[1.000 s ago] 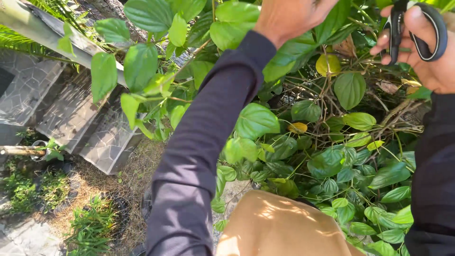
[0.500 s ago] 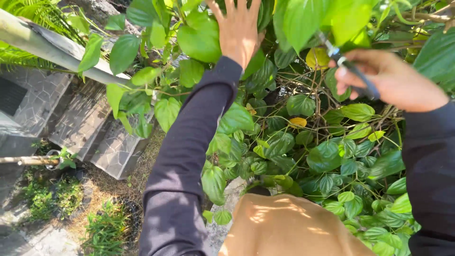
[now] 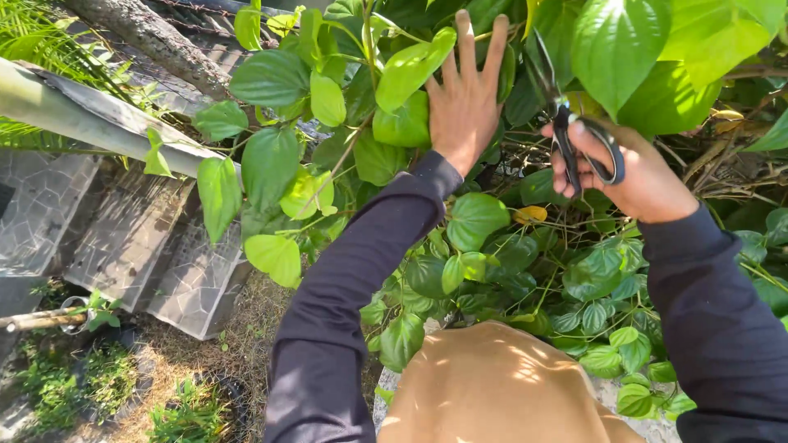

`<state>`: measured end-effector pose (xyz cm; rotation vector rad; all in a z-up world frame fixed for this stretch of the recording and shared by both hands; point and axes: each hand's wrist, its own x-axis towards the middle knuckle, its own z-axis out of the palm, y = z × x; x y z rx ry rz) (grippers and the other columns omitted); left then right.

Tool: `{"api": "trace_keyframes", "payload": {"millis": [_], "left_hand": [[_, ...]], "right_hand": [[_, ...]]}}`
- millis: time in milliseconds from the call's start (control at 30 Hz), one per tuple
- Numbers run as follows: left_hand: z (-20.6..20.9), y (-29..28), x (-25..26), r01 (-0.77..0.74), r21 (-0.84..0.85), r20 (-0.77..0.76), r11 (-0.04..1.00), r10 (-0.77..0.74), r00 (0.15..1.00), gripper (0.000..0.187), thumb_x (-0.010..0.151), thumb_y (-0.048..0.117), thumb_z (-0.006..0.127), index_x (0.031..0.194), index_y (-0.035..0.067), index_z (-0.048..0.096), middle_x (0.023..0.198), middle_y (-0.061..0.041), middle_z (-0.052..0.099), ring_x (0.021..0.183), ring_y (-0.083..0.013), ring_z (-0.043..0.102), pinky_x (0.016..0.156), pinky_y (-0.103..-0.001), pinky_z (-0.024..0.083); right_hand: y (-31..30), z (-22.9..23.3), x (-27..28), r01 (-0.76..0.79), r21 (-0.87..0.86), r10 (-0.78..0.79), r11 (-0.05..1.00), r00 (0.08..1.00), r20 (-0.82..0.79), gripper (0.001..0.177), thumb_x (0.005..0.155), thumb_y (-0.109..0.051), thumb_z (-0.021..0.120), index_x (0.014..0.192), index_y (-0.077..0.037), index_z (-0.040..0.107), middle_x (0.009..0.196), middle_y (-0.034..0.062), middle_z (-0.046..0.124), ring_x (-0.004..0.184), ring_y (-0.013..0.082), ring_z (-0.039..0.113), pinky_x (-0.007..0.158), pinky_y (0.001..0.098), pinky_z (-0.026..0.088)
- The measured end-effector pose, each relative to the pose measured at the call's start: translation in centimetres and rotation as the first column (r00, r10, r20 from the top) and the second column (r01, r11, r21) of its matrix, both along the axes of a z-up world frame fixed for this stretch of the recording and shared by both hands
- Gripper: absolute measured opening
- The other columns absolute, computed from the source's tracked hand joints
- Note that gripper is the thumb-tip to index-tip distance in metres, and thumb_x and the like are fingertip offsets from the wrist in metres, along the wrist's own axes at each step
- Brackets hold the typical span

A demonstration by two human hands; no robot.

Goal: Harvesting leaves from a plant in a garden using pruning shears.

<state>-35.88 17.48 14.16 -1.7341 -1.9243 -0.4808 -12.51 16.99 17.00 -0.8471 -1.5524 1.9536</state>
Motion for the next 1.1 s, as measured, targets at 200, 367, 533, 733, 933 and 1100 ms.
{"api": "trace_keyframes", "payload": {"millis": [200, 367, 533, 733, 933, 1100], "left_hand": [[-1.5, 1.6, -1.6, 0.006, 0.059, -0.039, 0.998, -0.004, 0.999, 0.087, 0.089, 0.005, 0.062, 0.163, 0.024, 0.021, 0.169, -0.021, 0.023, 0.140, -0.0413, 0.048, 0.106, -0.059, 0.047], [-0.8, 1.9, -2.4, 0.015, 0.048, -0.079, 0.999, -0.012, 0.997, 0.076, 0.093, 0.010, 0.058, 0.161, 0.027, 0.028, 0.167, -0.017, 0.026, 0.137, -0.0361, 0.049, 0.107, -0.061, 0.046], [0.1, 2.2, -3.2, 0.018, 0.083, -0.122, 0.996, -0.008, 0.993, 0.066, 0.093, 0.014, 0.059, 0.154, 0.027, 0.038, 0.153, -0.012, 0.039, 0.134, -0.0348, 0.047, 0.104, -0.061, 0.046], [1.5, 2.4, -3.5, 0.080, 0.116, -0.049, 0.990, -0.075, 0.996, 0.053, 0.090, 0.011, 0.061, 0.141, 0.024, 0.051, 0.135, -0.009, 0.046, 0.129, -0.0328, 0.047, 0.095, -0.055, 0.048], [2.0, 2.0, -3.3, 0.086, 0.129, -0.019, 0.988, -0.084, 0.996, 0.044, 0.089, 0.012, 0.062, 0.132, 0.022, 0.056, 0.127, -0.007, 0.047, 0.127, -0.0317, 0.046, 0.093, -0.055, 0.048], [2.4, 1.7, -2.3, 0.069, 0.127, -0.011, 0.990, -0.068, 0.998, 0.042, 0.088, 0.012, 0.062, 0.129, 0.021, 0.056, 0.123, -0.008, 0.046, 0.126, -0.0320, 0.045, 0.092, -0.054, 0.049]], "right_hand": [[1.2, -0.7, -2.0, 0.078, -0.061, -0.082, 0.995, 0.994, -0.073, 0.055, 0.106, -0.044, 0.056, 0.135, 0.002, 0.059, 0.087, 0.0051, 0.060, 0.074, 0.0160, 0.059, 0.065, 0.0284, 0.048], [1.0, -0.9, -3.2, 0.081, 0.019, -0.079, 0.997, 0.992, -0.098, 0.055, 0.102, -0.043, 0.061, 0.134, 0.002, 0.058, 0.086, 0.0040, 0.061, 0.070, 0.0146, 0.059, 0.062, 0.0282, 0.046], [2.3, -2.4, -5.1, 0.137, 0.086, -0.126, 0.987, 0.984, -0.128, 0.054, 0.104, -0.043, 0.062, 0.133, 0.002, 0.058, 0.088, 0.0038, 0.062, 0.069, 0.0143, 0.058, 0.061, 0.0275, 0.044], [4.2, -4.9, -7.8, 0.169, -0.022, -0.165, 0.985, 0.916, -0.365, 0.055, 0.107, -0.047, 0.059, 0.137, -0.001, 0.057, 0.093, 0.0035, 0.060, 0.077, 0.0143, 0.059, 0.070, 0.0291, 0.049], [6.1, -6.0, -7.9, 0.164, -0.083, -0.183, 0.983, 0.900, -0.395, 0.054, 0.108, -0.050, 0.057, 0.137, -0.004, 0.056, 0.095, 0.0037, 0.058, 0.082, 0.0160, 0.058, 0.077, 0.0312, 0.050], [7.8, -7.0, -6.5, 0.092, -0.005, -0.088, 0.996, 0.932, -0.353, 0.057, 0.110, -0.053, 0.053, 0.141, -0.006, 0.053, 0.097, 0.0018, 0.056, 0.084, 0.0146, 0.055, 0.078, 0.0292, 0.047]]}}
